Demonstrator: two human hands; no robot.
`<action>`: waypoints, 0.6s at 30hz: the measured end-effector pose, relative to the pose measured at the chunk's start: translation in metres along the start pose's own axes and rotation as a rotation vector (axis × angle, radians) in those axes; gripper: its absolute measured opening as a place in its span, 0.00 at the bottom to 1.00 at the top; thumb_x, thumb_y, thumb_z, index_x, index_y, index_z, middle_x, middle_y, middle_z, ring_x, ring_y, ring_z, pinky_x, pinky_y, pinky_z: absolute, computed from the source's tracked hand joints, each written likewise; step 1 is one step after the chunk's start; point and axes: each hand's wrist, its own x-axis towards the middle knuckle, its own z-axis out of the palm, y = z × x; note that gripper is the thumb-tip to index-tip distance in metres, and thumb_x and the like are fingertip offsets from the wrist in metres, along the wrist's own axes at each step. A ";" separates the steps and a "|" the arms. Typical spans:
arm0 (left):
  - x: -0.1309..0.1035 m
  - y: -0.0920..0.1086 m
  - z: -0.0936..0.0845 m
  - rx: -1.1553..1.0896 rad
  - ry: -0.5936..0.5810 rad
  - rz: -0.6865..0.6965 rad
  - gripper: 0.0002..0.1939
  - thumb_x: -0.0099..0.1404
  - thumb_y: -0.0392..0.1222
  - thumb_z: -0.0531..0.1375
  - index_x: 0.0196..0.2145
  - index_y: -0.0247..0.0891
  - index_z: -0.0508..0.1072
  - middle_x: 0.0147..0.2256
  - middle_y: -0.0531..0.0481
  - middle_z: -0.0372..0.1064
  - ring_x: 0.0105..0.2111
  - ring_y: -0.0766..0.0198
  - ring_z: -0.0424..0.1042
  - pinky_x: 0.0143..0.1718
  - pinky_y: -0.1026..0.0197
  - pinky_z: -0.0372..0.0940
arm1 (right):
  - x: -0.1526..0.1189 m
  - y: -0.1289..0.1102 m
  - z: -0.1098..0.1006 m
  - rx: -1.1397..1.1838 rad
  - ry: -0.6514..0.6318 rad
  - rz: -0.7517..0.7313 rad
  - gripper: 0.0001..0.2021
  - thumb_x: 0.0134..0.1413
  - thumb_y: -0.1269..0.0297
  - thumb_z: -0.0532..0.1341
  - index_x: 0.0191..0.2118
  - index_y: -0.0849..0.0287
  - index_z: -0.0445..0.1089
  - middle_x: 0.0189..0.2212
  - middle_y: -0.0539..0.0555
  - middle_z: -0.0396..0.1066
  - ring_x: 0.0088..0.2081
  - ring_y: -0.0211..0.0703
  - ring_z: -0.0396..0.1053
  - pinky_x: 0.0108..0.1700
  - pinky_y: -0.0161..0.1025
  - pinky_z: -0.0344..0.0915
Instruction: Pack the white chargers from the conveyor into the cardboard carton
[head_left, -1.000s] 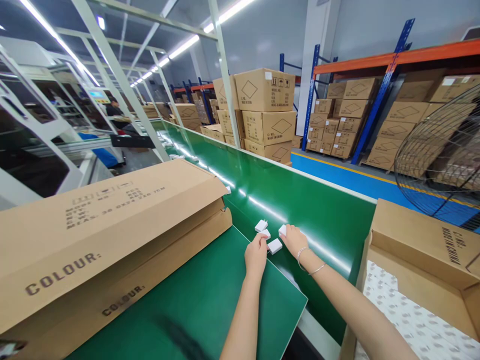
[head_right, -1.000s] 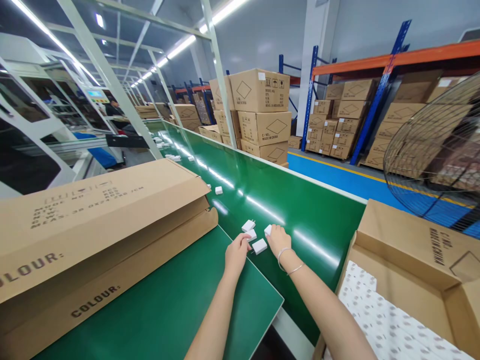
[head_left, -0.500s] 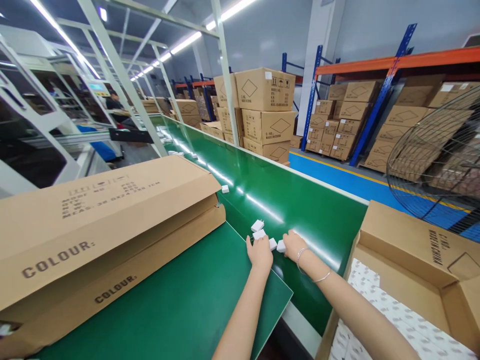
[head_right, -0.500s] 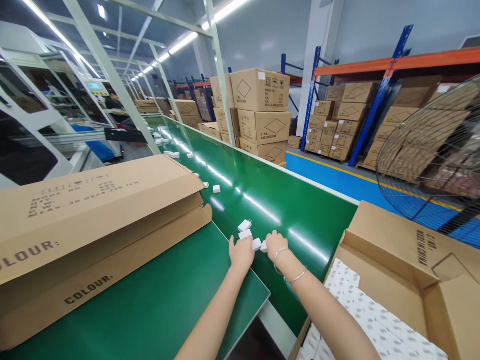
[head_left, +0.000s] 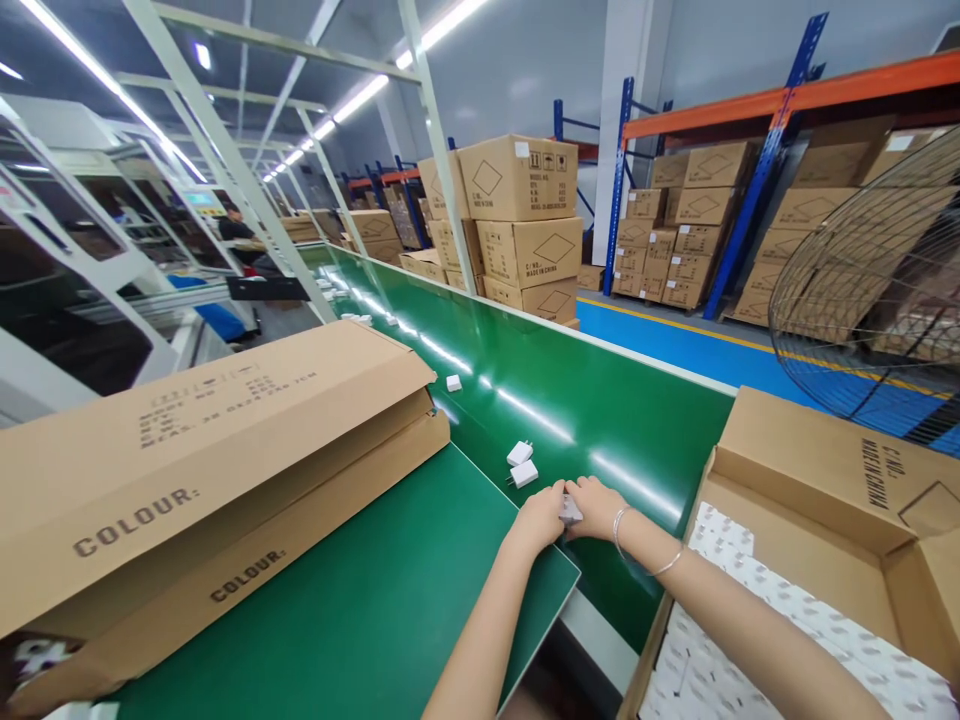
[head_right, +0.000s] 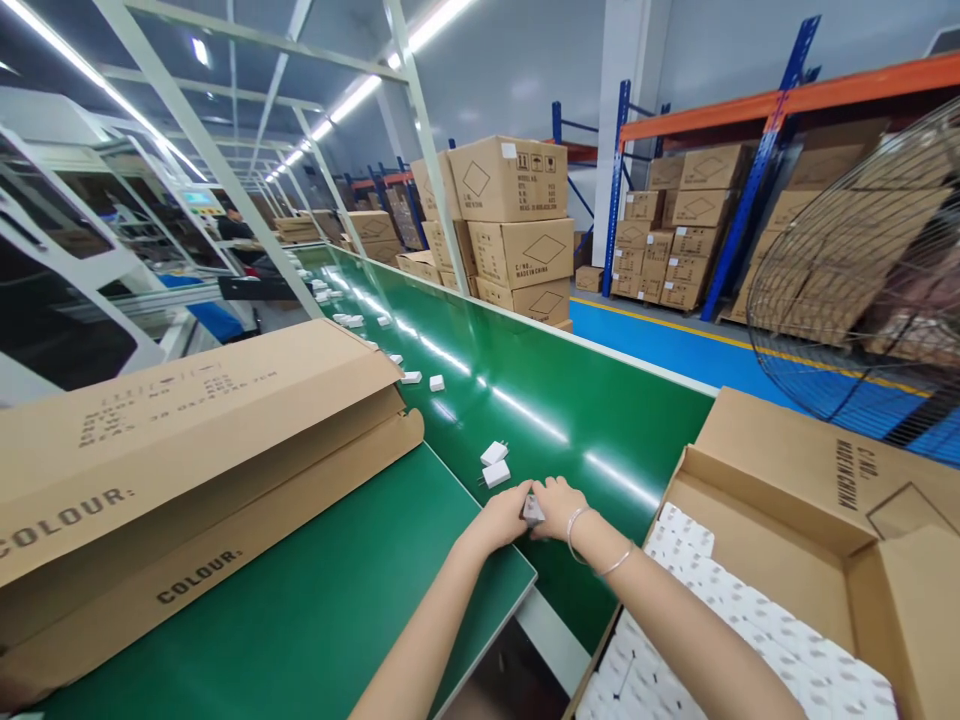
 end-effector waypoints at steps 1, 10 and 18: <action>-0.001 -0.001 0.000 -0.012 0.000 -0.006 0.21 0.56 0.30 0.52 0.49 0.37 0.62 0.42 0.42 0.69 0.43 0.57 0.69 0.41 0.61 0.61 | -0.003 0.000 0.003 0.026 0.031 -0.002 0.30 0.42 0.52 0.65 0.51 0.59 0.61 0.44 0.61 0.64 0.47 0.54 0.62 0.42 0.45 0.62; 0.002 -0.008 -0.001 -0.018 0.132 -0.138 0.17 0.61 0.32 0.46 0.46 0.39 0.66 0.41 0.46 0.70 0.40 0.63 0.69 0.40 0.64 0.61 | -0.033 0.023 -0.015 0.412 0.079 -0.029 0.18 0.51 0.49 0.57 0.44 0.55 0.65 0.32 0.52 0.69 0.34 0.44 0.68 0.33 0.36 0.61; 0.023 -0.004 0.002 0.136 0.275 -0.391 0.18 0.59 0.30 0.48 0.48 0.27 0.61 0.46 0.31 0.62 0.47 0.48 0.63 0.43 0.52 0.59 | -0.174 0.053 -0.021 1.989 0.021 0.113 0.18 0.56 0.48 0.52 0.47 0.52 0.62 0.32 0.53 0.67 0.32 0.41 0.67 0.34 0.37 0.62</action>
